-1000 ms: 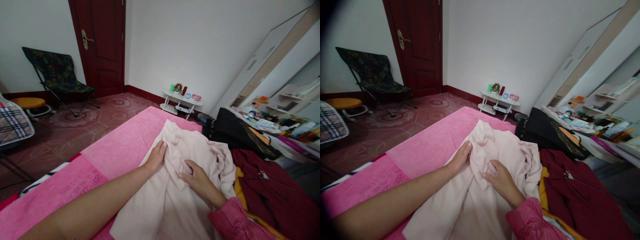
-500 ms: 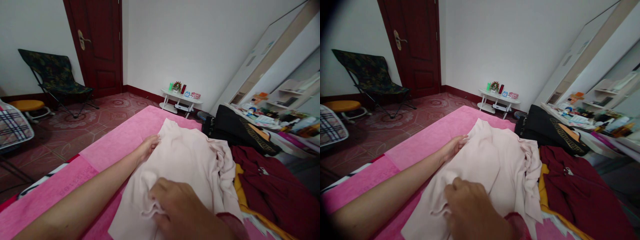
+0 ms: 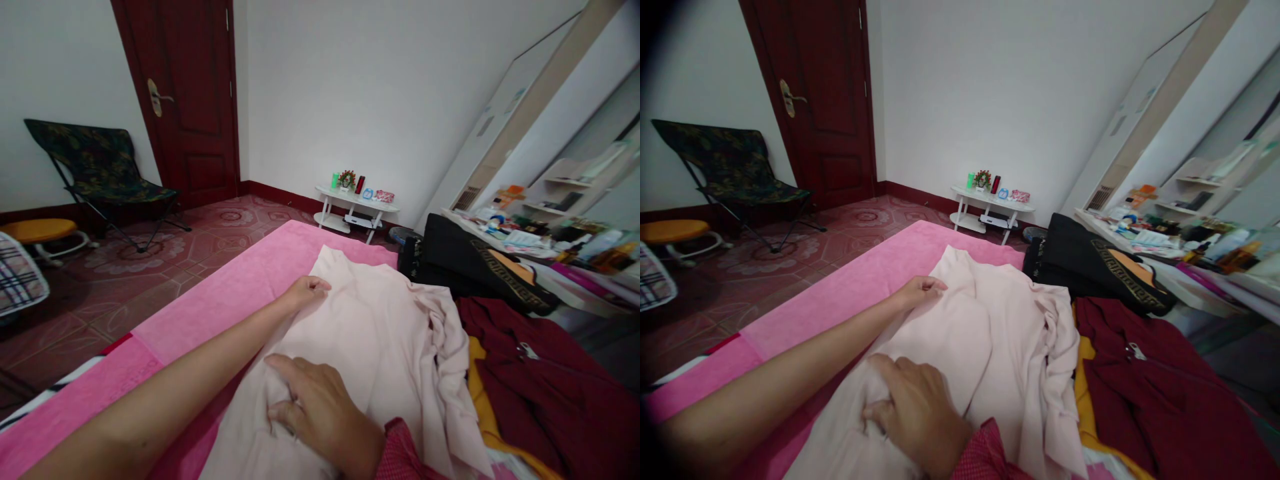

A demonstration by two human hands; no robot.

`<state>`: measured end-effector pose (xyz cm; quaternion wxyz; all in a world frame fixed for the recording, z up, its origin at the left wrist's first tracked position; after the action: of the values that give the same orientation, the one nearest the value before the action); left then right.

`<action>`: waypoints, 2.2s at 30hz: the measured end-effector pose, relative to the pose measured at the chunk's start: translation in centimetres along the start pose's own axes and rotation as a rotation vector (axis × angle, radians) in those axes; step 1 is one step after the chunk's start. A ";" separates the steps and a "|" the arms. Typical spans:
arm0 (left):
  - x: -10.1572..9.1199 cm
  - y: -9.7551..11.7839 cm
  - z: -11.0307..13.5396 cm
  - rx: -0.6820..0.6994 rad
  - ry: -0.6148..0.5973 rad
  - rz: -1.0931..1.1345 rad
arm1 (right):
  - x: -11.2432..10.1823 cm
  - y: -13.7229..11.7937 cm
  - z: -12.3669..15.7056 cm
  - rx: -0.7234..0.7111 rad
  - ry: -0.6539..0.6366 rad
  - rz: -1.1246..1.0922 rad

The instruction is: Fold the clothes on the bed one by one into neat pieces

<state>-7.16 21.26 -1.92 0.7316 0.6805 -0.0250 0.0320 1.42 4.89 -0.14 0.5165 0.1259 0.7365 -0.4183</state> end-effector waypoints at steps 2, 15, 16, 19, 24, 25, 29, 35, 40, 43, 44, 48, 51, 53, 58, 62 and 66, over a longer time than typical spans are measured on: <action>1.6 0.7 -2.3 -0.012 -0.007 0.008 | 0.1 -0.1 0.2 -0.024 -0.007 -0.006; 4.4 1.8 -11.4 -0.063 0.034 0.163 | -3.7 1.1 -0.2 0.082 0.373 -0.425; 3.9 2.2 -11.6 -0.042 0.037 0.182 | -4.0 0.9 -0.3 0.070 0.410 -0.460; 2.2 2.7 -11.9 0.011 0.060 0.206 | -3.8 -0.2 -0.8 -0.020 0.382 -0.471; -0.2 0.4 -12.3 0.000 0.136 0.113 | -0.9 -0.7 -1.0 -0.004 0.112 -0.351; -0.4 -0.1 -12.4 -0.006 0.145 0.086 | -0.4 -0.6 -0.9 0.012 0.087 -0.342; -0.4 -1.1 -13.3 -0.010 0.154 -0.010 | 0.4 -0.3 -0.9 -0.047 0.058 -0.303; 0.6 0.1 -15.5 -0.112 0.218 -0.212 | 1.0 0.0 -1.3 -0.082 0.022 -0.181; 2.1 0.6 -16.1 -0.141 0.138 -0.218 | 1.1 0.1 -1.3 -0.087 0.021 -0.166; 1.8 0.2 -15.8 -0.061 0.156 -0.189 | 1.4 0.3 -1.3 -0.113 0.020 -0.133; 1.3 -0.1 -15.7 -0.031 0.189 -0.196 | 1.7 0.3 -1.3 -0.151 0.008 -0.123; -0.9 -0.9 -15.4 0.069 0.372 -0.295 | 2.9 0.3 -1.5 -0.333 -0.039 -0.089; -1.6 -0.6 -15.2 0.115 0.426 -0.377 | 2.8 0.2 -1.4 -0.399 -0.035 -0.136; -1.6 -0.2 -14.7 0.112 0.400 -0.410 | 2.1 -0.2 -1.1 -0.426 0.003 -0.200; -1.2 0.2 -10.8 0.063 0.259 -0.435 | -0.6 0.1 -0.8 -0.257 0.229 -0.352; -1.4 0.9 -4.9 0.239 0.197 -0.604 | -1.6 2.1 -1.0 0.012 0.336 -0.372; 0.8 1.7 0.5 0.686 -0.025 -1.061 | -1.2 2.7 -1.4 0.044 0.344 -0.304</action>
<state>-6.49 20.89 -0.11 0.3876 0.7964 0.3192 -0.3370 2.69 7.83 -0.24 0.3113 0.0943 0.8149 -0.4797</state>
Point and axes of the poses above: each hand's wrist, its own z-axis away from the middle knuckle, its own x-axis out of the palm, y = z × x, the point moved 5 cm from there along -z, towards the middle knuckle, and after that the axes turned 6 degrees about y, right-handed, at the moved point
